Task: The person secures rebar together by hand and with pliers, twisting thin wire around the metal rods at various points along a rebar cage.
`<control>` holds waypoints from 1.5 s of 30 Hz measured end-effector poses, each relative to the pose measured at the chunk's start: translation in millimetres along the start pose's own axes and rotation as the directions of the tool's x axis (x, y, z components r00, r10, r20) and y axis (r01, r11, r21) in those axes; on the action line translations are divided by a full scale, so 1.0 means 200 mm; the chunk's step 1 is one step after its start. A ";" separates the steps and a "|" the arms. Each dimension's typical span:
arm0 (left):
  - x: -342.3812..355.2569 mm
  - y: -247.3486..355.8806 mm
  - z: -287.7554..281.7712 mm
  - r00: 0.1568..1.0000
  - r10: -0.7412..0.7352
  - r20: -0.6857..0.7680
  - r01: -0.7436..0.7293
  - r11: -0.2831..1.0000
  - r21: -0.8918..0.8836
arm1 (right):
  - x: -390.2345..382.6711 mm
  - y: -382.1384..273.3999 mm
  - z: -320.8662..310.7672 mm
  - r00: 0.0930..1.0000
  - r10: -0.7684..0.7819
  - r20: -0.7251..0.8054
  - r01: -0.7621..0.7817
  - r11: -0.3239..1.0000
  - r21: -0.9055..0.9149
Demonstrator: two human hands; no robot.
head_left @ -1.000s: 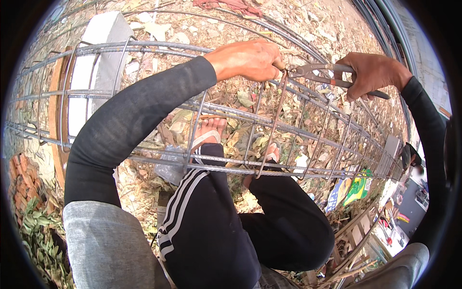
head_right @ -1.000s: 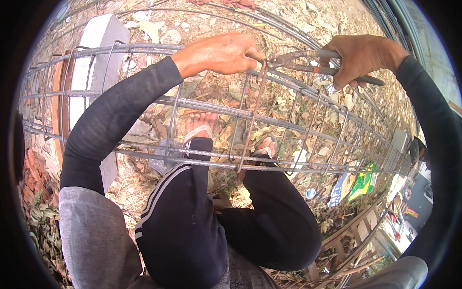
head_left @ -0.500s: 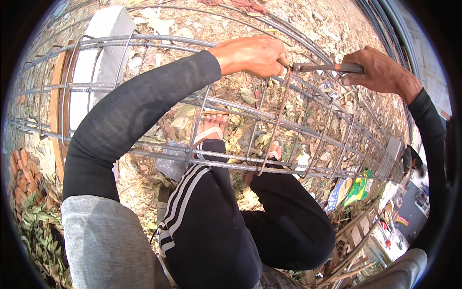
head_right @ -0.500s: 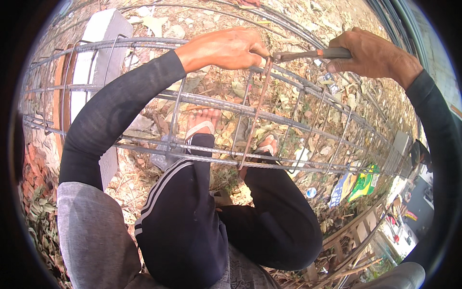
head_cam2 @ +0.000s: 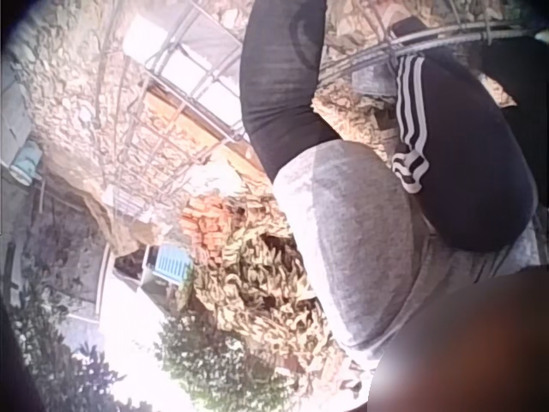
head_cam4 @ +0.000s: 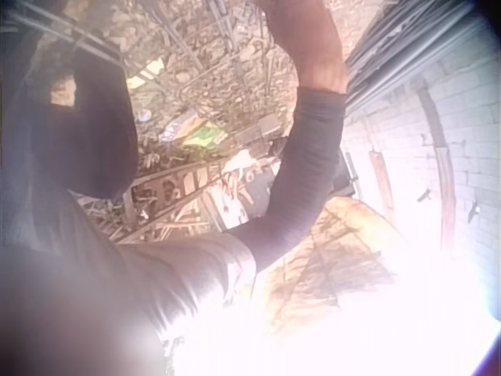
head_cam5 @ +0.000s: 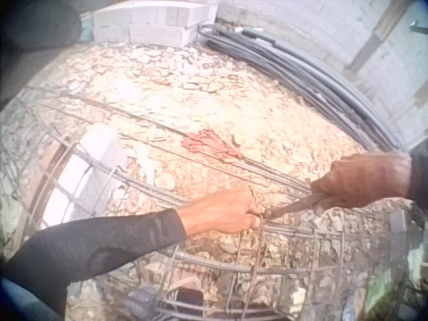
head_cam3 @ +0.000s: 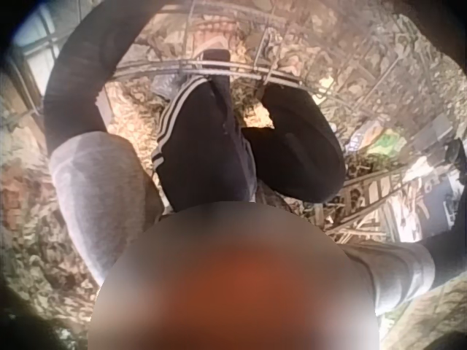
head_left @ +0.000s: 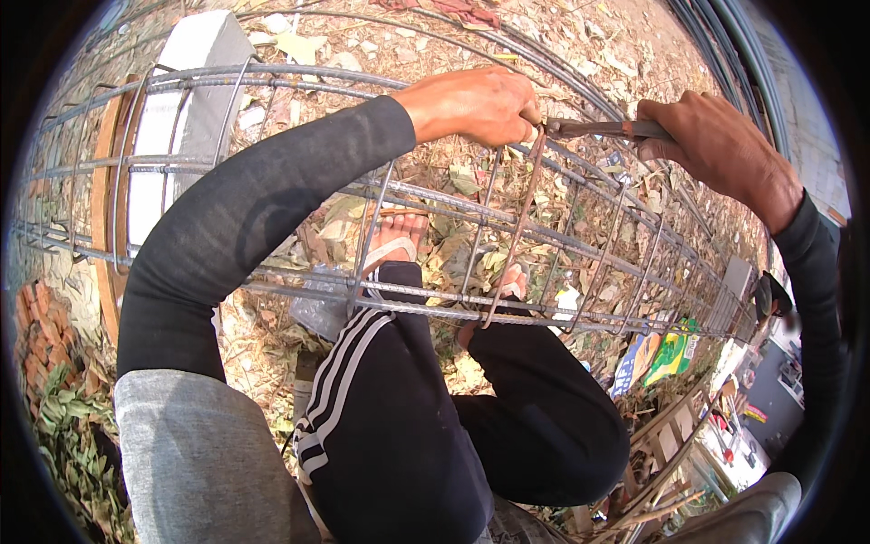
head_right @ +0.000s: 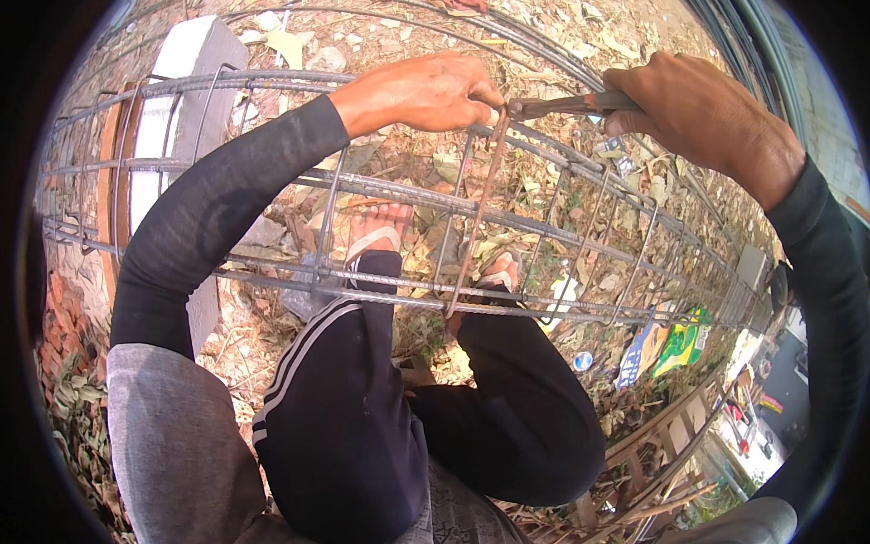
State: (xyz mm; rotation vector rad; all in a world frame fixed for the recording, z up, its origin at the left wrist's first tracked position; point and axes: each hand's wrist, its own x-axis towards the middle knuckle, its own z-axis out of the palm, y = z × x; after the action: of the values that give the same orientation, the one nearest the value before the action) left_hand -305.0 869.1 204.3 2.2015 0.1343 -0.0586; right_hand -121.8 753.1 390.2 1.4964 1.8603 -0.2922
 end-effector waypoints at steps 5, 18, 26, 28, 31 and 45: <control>0.02 0.01 0.01 1.000 -0.004 0.024 0.004 1.000 0.010 | 0.12 0.03 -0.19 0.811 0.117 0.574 -0.387 0.842 0.376; 0.02 -0.03 0.05 0.995 0.086 -0.045 -0.085 0.996 0.018 | -0.07 0.03 0.29 0.784 -0.016 0.620 -0.585 0.315 0.748; -0.01 -0.03 0.01 0.997 0.064 -0.040 -0.062 0.997 0.041 | -0.13 0.04 0.29 0.826 -0.203 -0.526 0.005 0.936 -0.353; -0.01 -0.02 0.02 0.997 0.071 -0.040 -0.069 0.996 0.057 | -0.10 0.09 0.30 0.898 -0.107 -0.426 0.014 0.976 -0.216; -0.02 0.02 0.01 0.997 0.070 -0.024 -0.067 0.994 0.084 | 0.03 0.15 0.11 0.970 0.078 0.232 -0.143 0.951 0.275; -0.03 -0.04 0.04 0.986 0.122 -0.109 -0.109 0.987 0.119 | -0.01 0.11 0.12 0.999 -0.020 0.046 0.007 0.966 0.257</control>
State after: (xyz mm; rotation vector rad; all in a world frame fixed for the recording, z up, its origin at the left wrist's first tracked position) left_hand -311.4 866.7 193.3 2.3214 0.0690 0.1304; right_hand -92.2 743.4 380.3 1.6323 1.8494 -0.5903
